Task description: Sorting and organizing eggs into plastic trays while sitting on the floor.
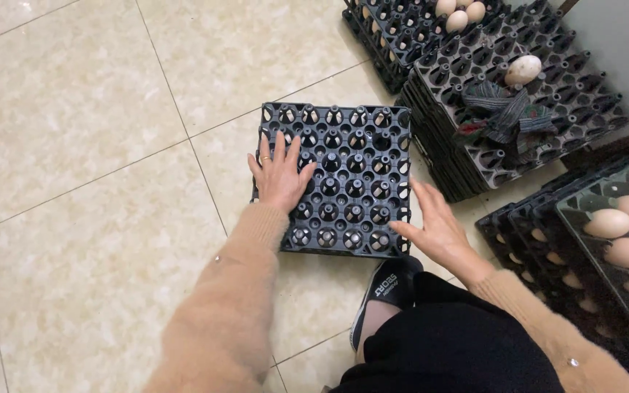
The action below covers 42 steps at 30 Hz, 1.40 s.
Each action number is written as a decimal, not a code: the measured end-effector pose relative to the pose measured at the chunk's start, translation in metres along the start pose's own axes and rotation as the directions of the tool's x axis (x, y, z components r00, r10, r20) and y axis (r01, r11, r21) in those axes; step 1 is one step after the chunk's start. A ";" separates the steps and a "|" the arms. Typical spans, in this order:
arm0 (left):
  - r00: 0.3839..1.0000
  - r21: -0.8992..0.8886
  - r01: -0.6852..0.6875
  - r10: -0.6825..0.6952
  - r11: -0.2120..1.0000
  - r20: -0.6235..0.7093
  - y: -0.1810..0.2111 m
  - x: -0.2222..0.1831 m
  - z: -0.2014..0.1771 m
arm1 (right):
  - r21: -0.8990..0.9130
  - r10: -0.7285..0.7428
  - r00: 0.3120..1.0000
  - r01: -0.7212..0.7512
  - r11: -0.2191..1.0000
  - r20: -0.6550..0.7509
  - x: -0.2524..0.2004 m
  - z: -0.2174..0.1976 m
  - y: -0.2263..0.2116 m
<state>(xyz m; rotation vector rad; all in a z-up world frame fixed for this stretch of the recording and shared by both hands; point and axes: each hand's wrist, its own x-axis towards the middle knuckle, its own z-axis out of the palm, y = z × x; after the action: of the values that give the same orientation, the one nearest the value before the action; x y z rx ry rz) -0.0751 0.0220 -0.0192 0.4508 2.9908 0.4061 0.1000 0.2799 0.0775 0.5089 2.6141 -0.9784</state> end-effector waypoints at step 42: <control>0.970 0.008 0.068 -0.068 0.998 0.233 0.005 0.006 -0.012 | -0.214 -0.141 0.990 0.144 0.966 0.030 0.048 0.039 0.018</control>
<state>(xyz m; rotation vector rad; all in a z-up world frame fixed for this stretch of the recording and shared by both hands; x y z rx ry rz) -0.0811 0.0253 -0.0070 0.3665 2.7690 0.3222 0.0710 0.2768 0.0196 0.2619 2.7310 -0.7221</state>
